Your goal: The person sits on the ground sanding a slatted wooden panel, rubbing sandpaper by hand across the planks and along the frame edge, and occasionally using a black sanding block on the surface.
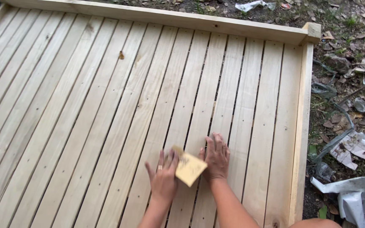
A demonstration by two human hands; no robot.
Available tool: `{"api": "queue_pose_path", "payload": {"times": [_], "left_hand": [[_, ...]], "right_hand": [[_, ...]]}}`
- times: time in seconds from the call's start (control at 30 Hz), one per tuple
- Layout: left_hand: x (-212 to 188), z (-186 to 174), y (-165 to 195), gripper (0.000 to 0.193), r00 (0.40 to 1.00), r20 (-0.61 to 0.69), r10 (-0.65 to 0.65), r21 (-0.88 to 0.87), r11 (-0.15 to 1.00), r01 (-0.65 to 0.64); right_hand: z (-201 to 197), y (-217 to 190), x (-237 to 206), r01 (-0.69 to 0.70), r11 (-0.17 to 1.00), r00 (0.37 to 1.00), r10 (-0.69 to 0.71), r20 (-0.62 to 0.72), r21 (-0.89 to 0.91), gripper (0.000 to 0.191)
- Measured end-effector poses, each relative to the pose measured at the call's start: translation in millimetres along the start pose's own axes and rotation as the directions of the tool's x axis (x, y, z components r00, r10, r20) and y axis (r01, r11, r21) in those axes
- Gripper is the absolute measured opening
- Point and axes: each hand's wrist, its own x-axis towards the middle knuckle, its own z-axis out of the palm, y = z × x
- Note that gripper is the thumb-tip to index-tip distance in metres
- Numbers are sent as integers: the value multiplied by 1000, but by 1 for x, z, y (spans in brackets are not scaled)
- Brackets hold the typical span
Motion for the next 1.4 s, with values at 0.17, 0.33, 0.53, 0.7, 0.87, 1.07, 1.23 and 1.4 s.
{"api": "queue_pose_path", "payload": {"times": [0.17,0.33,0.53,0.7,0.87,1.07,1.23,1.4], "left_hand": [[-19,13,0,66,995,45,-87,-35,995,89],[112,5,19,55,975,-207,-80,-91,994,62],[196,-18,39,25,959,283,26,-605,780,158],[170,-32,36,24,941,198,274,-801,598,-6],[169,-30,-15,69,995,102,20,-468,883,30],[230,2,-60,54,946,-230,-230,-349,926,141],[266,11,-39,61,932,-187,-311,-264,930,257],[256,-7,-29,62,939,-126,-321,-216,932,290]], "right_hand": [[8,20,4,44,997,999,-45,26,56,52],[-14,59,11,-132,917,981,67,181,375,57],[-76,77,57,-275,834,947,148,286,479,75],[-79,33,90,-240,542,964,33,265,806,44],[-35,-14,65,294,918,956,-280,-89,268,36],[8,-31,36,440,898,883,-431,185,-8,57],[41,-8,105,383,924,905,-371,209,-19,59],[80,10,232,386,913,916,-362,170,-135,57]]}}
